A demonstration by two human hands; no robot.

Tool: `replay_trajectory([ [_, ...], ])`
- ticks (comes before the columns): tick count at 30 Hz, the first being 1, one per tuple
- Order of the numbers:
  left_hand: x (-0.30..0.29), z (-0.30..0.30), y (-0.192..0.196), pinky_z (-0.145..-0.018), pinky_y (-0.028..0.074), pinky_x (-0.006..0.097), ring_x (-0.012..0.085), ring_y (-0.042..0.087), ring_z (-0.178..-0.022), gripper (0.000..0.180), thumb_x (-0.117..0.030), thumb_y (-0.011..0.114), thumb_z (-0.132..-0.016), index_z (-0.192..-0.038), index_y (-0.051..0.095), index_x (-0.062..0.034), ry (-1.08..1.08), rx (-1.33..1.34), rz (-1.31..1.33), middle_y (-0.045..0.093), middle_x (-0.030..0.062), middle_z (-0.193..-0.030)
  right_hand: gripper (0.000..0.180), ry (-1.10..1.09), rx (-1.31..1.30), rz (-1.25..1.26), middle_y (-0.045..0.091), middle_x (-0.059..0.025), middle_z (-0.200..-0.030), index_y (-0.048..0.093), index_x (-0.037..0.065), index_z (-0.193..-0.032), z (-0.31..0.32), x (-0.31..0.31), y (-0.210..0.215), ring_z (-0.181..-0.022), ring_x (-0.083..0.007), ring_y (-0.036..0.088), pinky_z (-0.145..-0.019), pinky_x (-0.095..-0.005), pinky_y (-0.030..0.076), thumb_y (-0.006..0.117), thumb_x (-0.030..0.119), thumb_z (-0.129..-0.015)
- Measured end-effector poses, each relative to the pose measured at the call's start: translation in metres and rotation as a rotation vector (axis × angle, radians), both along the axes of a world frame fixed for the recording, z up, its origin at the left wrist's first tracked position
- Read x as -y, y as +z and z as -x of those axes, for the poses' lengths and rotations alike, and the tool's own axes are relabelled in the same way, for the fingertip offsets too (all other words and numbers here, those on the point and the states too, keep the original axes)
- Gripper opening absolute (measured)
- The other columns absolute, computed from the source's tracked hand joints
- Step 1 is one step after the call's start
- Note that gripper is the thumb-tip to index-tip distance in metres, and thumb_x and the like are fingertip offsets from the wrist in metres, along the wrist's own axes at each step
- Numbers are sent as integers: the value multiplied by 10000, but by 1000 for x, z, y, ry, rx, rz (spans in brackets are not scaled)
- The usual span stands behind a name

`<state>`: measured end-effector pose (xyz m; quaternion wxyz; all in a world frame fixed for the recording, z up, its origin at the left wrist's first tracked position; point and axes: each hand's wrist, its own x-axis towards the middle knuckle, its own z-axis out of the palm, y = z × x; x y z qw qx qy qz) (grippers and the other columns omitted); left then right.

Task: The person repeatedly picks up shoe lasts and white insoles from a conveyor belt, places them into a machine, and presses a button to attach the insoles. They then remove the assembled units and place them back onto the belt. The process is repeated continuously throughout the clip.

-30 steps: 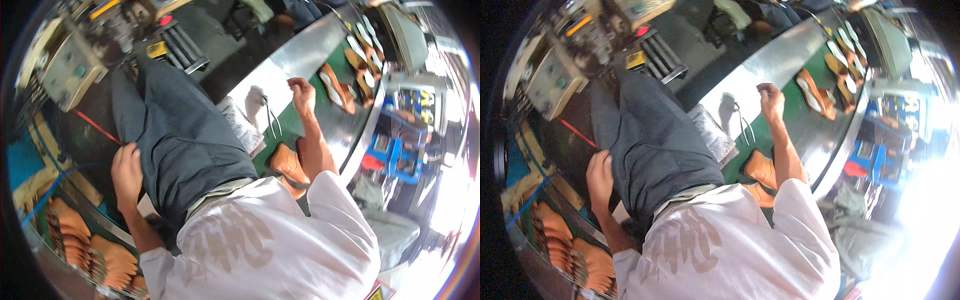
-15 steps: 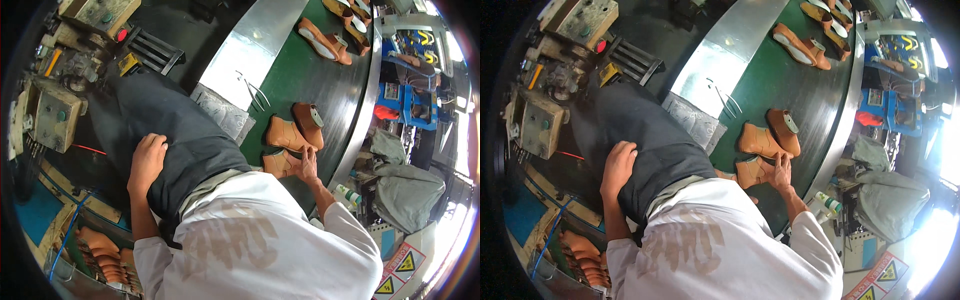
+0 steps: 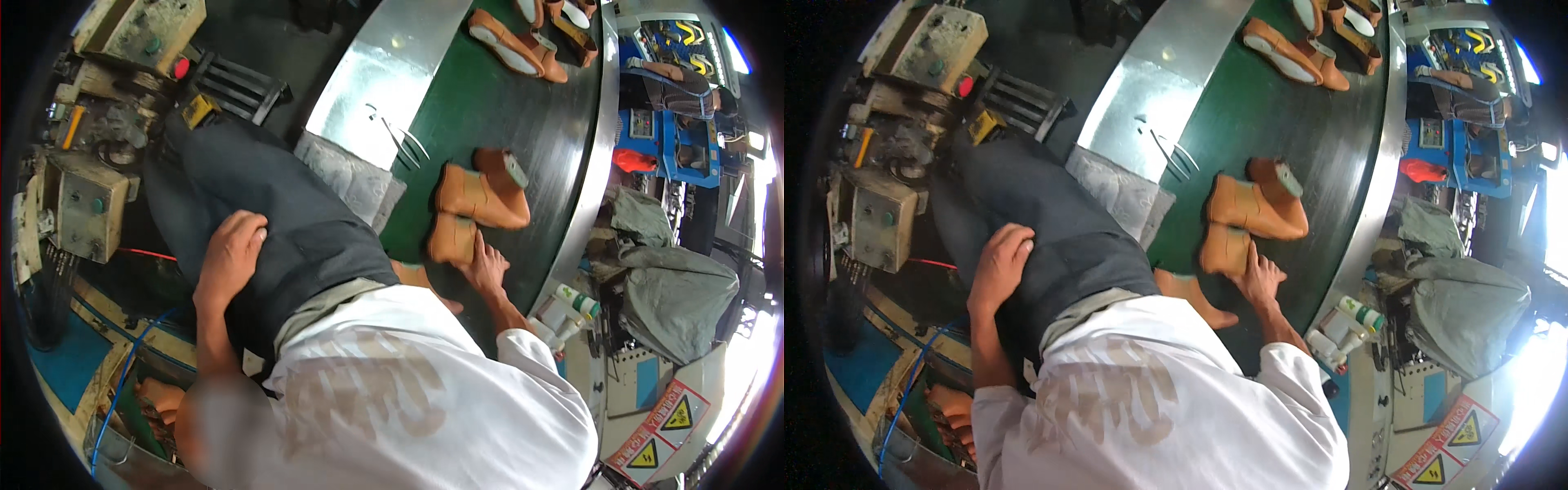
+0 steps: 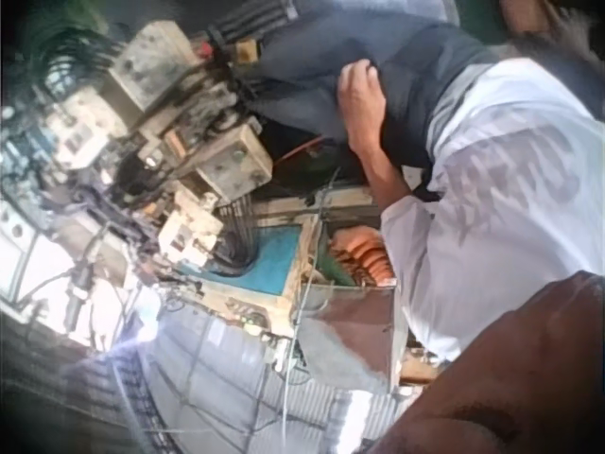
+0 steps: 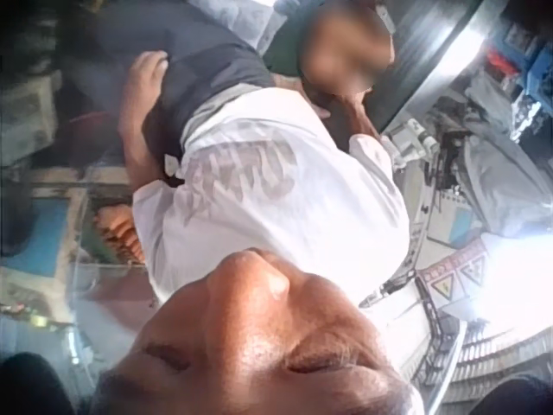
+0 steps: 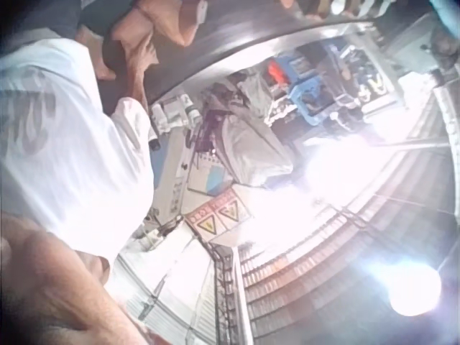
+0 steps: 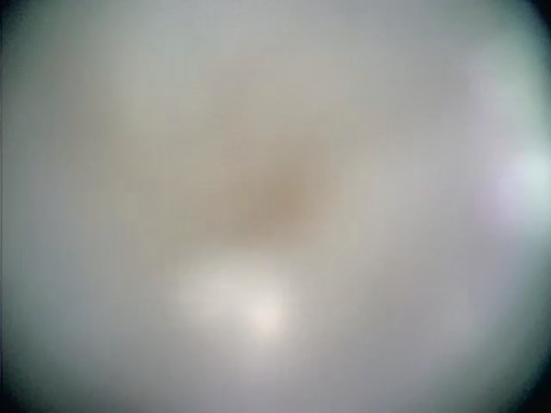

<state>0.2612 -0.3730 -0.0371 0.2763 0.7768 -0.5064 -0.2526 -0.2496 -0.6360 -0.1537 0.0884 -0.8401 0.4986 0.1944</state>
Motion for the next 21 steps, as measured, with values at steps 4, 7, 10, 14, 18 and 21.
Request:
replay_trajectory([
  [4, 13, -4, 0, -928, 535, 488, 389, 674, -1050, 147, -46, 667, -1001, -1131, 695, 18, -80, 17, -13, 699, 170, -1085, 1154, -297, 124, -33, 706, -306, -1216, 232, 121, -1723, -38, 2, -8, -1172, -505, 671, -984, -585, 540, 872, 518, -848],
  [7, 25, -9, 8, -922, 535, 485, 388, 676, -1044, 142, -32, 662, -999, -1128, 695, 18, -120, 18, 65, 699, 171, -1076, 1205, -220, 235, -124, 692, -339, -1247, 80, 126, -1747, -17, 7, -20, -1182, -550, 660, -1032, -568, 537, 857, 397, -867],
  [10, 46, -17, 8, -893, 542, 481, 396, 682, -1017, 143, -26, 664, -998, -1131, 689, 21, -89, -76, 183, 698, 174, -1061, 1164, -252, 274, -221, 663, -342, -1355, 134, 93, -1734, -3, 21, -18, -1241, -509, 663, -1077, -527, 533, 851, 362, -858],
  [14, 64, -11, -3, -867, 571, 403, 311, 724, -999, 170, -28, 646, -1032, -1187, 677, 33, 32, -242, 310, 722, 158, -1094, 909, -437, 562, -369, 671, -231, -1418, 434, -8, -1610, -67, 27, 41, -1307, -319, 666, -1079, -420, 536, 853, 371, -898],
  [18, 99, -13, -4, -865, 610, 372, 271, 744, -1028, 268, -40, 671, -1035, -1292, 662, 34, 193, -592, 490, 715, 187, -1199, 873, -387, 769, -532, 681, -191, -1362, 439, -48, -1595, -187, 33, 120, -1215, -249, 675, -1038, -388, 549, 838, 345, -925],
  [21, 125, -35, 15, -930, 634, 367, 278, 707, -1185, 508, -96, 718, -1036, -1509, 557, 0, 188, -516, 620, 623, 195, -1432, 890, -188, 803, -581, 681, -202, -1376, 437, -51, -1598, -294, 17, 169, -1243, -265, 678, -1080, -397, 530, 841, 340, -908],
])
